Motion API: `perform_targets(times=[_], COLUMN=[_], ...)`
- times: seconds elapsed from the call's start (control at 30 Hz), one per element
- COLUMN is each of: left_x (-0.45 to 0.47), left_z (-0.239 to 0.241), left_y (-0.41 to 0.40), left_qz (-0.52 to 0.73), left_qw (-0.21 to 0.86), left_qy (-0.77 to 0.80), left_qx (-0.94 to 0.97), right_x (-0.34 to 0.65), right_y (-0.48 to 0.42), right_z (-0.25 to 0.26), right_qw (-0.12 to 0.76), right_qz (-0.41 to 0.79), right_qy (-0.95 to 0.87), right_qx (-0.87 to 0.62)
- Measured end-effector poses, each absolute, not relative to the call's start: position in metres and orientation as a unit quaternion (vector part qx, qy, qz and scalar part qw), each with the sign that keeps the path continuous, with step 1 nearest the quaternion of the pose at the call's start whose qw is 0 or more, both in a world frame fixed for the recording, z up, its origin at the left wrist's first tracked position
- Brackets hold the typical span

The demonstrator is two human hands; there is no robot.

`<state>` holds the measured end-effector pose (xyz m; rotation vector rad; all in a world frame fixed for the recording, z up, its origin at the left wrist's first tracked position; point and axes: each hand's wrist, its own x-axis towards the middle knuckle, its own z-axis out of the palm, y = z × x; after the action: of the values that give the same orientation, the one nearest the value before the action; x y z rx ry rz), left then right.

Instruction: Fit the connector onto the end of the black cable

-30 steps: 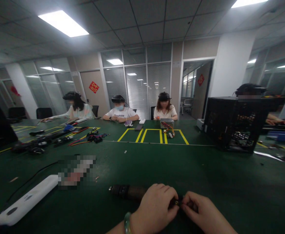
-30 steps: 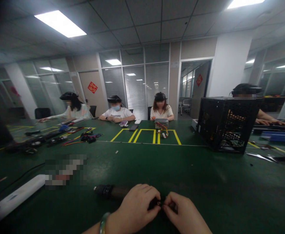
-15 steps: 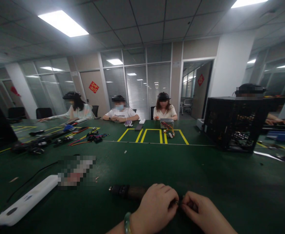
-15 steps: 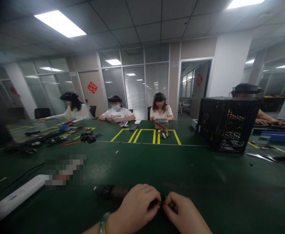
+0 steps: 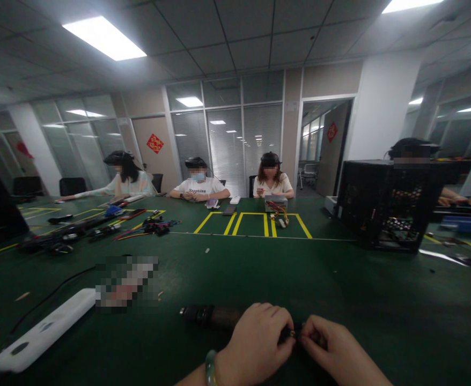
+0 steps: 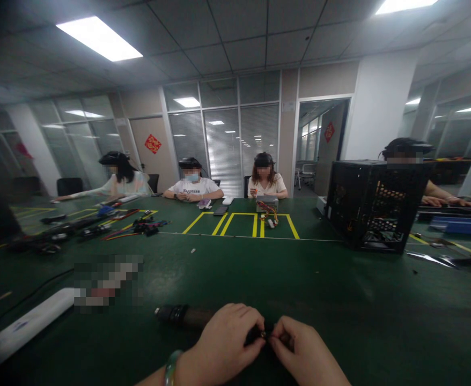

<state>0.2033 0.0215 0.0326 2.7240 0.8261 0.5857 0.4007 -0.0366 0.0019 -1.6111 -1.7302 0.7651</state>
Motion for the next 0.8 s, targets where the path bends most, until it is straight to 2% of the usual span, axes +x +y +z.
perform_targets(times=[0.8], left_x=[0.2032], left_z=[0.0343], left_y=[0.0206], left_qz=[0.198], left_qw=[0.113], left_qy=[0.280], left_qx=[0.933], right_x=[0.3996], right_y=[-0.0378], right_z=[0.0039], right_qw=[0.323], right_qz=[0.289], right_qy=[-0.663], right_qx=[-0.610])
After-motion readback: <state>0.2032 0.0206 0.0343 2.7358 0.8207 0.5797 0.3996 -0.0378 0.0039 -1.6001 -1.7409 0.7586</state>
